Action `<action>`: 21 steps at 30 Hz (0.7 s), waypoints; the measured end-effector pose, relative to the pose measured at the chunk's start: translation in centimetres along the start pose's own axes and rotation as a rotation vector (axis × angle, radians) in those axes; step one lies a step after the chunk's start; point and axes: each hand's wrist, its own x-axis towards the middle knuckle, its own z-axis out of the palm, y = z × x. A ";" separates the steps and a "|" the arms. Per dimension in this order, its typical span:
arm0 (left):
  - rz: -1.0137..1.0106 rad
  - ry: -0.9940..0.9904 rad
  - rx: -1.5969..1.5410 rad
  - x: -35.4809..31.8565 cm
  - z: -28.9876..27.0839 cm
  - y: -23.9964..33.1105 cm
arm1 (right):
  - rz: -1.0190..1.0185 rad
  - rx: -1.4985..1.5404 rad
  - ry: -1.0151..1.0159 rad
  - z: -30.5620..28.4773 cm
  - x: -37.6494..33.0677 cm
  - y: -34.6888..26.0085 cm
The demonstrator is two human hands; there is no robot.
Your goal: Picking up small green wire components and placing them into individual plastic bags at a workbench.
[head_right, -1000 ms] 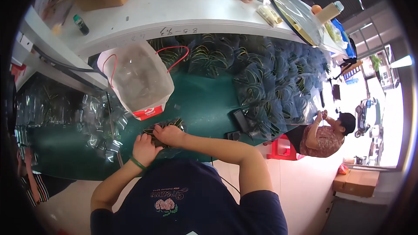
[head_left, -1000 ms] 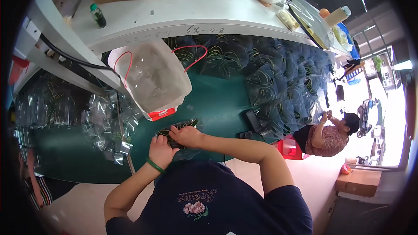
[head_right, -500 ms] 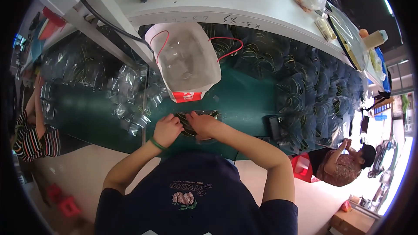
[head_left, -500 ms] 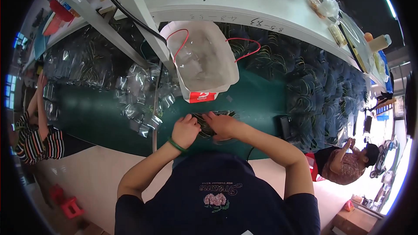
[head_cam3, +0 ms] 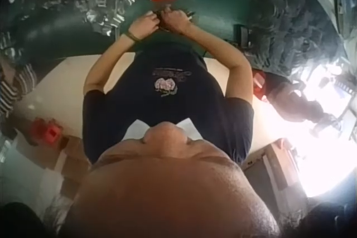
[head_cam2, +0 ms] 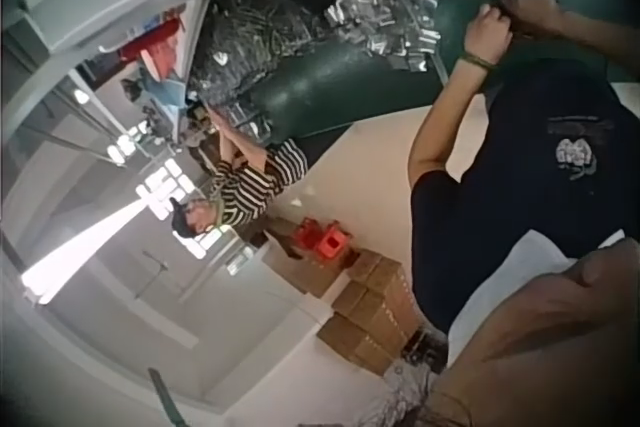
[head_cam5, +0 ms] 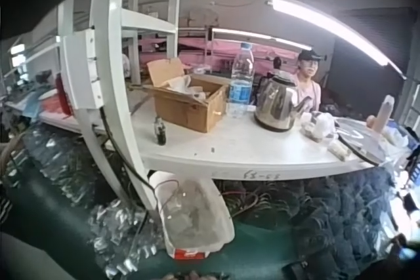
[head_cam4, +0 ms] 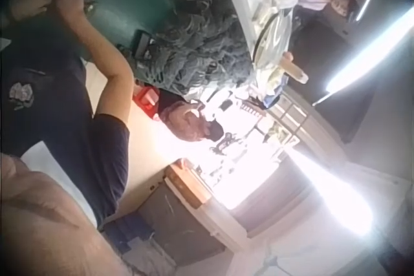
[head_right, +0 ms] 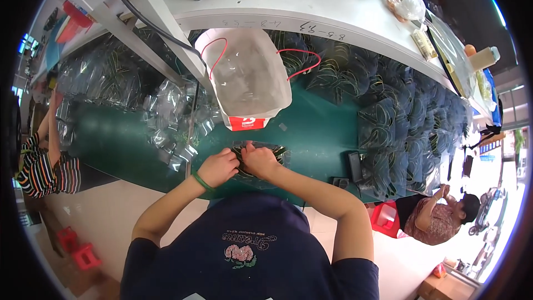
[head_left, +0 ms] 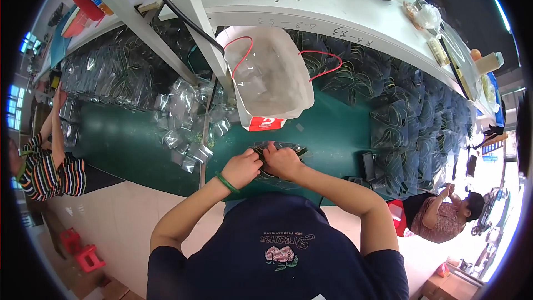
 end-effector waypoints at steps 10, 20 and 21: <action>0.052 -0.018 0.035 0.0 0.8 -0.2 | -0.017 -0.149 0.142 2.3 0.4 0.2; 0.057 0.081 0.061 -0.5 0.4 0.0 | -0.001 -0.305 0.256 5.3 0.4 0.3; 0.054 0.083 0.063 -0.5 0.7 -0.1 | -0.005 -0.305 0.258 5.1 0.3 0.2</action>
